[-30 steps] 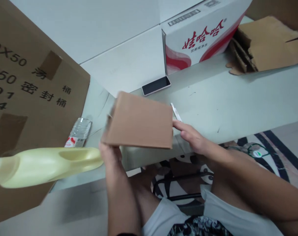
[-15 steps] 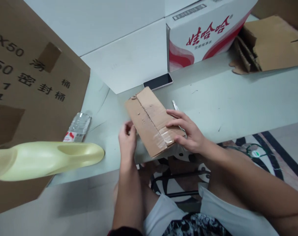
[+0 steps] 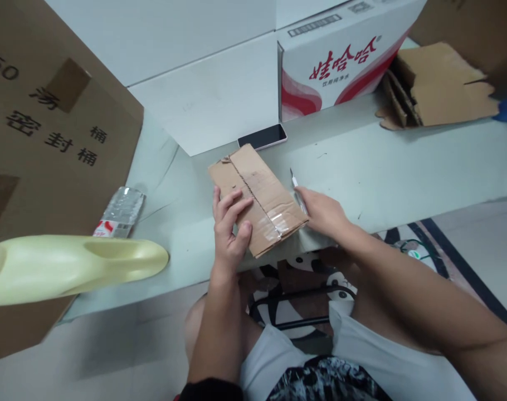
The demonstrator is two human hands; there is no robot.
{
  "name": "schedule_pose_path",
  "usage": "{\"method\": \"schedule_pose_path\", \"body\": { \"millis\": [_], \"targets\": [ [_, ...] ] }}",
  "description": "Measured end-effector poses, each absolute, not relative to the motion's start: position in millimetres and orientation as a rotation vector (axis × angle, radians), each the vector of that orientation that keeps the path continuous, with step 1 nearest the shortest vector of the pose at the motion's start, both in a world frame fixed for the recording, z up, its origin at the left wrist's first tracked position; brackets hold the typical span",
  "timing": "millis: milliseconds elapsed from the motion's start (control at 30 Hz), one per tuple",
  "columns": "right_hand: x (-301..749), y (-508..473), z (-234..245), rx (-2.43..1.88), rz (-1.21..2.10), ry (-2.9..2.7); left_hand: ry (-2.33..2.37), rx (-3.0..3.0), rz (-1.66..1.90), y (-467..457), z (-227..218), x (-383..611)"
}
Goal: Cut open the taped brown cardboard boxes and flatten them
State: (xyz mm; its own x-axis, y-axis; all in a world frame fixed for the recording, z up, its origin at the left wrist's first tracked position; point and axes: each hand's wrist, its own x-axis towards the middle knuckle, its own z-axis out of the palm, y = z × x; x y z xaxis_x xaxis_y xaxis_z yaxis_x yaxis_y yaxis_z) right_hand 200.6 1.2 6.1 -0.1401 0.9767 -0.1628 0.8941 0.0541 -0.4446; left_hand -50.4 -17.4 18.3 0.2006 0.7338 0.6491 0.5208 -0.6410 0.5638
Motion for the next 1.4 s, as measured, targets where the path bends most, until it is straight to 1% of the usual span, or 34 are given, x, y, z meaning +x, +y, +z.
{"method": "schedule_pose_path", "body": {
  "millis": [100,167,267,333,400,467,533,633,733,833,1000,1067,1300,1400],
  "targets": [
    [204.1,2.1,9.8,-2.047,0.623,-2.131,1.197,2.251,1.438,-16.6,16.7,-48.4],
    [212.4,-1.0,14.8,-1.955,0.661,-1.971,1.211,2.244,1.44,-17.1,16.4,-46.9],
    [226.7,-16.3,26.6,-1.572,0.769,-1.646,1.207,2.217,1.464,-18.5,16.0,-45.1],
    [231.7,-32.9,36.5,-1.291,0.76,-1.499,1.199,2.206,1.48,-19.0,15.4,-43.9],
    [230.7,-50.9,46.4,-1.077,0.738,-1.455,1.204,2.204,1.481,-18.9,14.8,-42.7],
    [225.0,-66.5,55.3,-0.961,0.794,-1.518,1.202,2.204,1.479,-18.4,14.4,-41.6],
    [218.5,-77.1,62.7,-0.943,0.854,-1.642,1.189,2.204,1.48,-17.9,14.6,-40.9],
    [214.8,-83.8,73.1,-0.98,0.856,-1.866,1.204,2.207,1.46,-17.7,15.7,-40.5],
    [219.3,-84.9,82.5,-0.915,1.002,-1.958,1.209,2.208,1.442,-18.4,17.3,-40.7],
    [224.2,-84.0,87.8,-0.849,1.077,-1.947,1.19,2.212,1.436,-19.1,18.9,-41.0],
    [222.3,-79.4,88.6,-0.917,0.782,-1.973,1.227,2.22,1.409,-19.2,19.5,-41.0],
    [220.2,-78.1,88.0,-0.964,0.745,-1.955,1.231,2.211,1.413,-19.1,18.9,-40.7],
    [214.6,-82.0,74.7,-0.981,0.918,-1.771,1.271,2.21,1.4,-18.6,18.1,-39.6],
    [213.8,-84.0,76.1,-0.986,1.013,-1.724,1.261,2.215,1.391,-18.6,19.4,-39.5]
  ]
}}
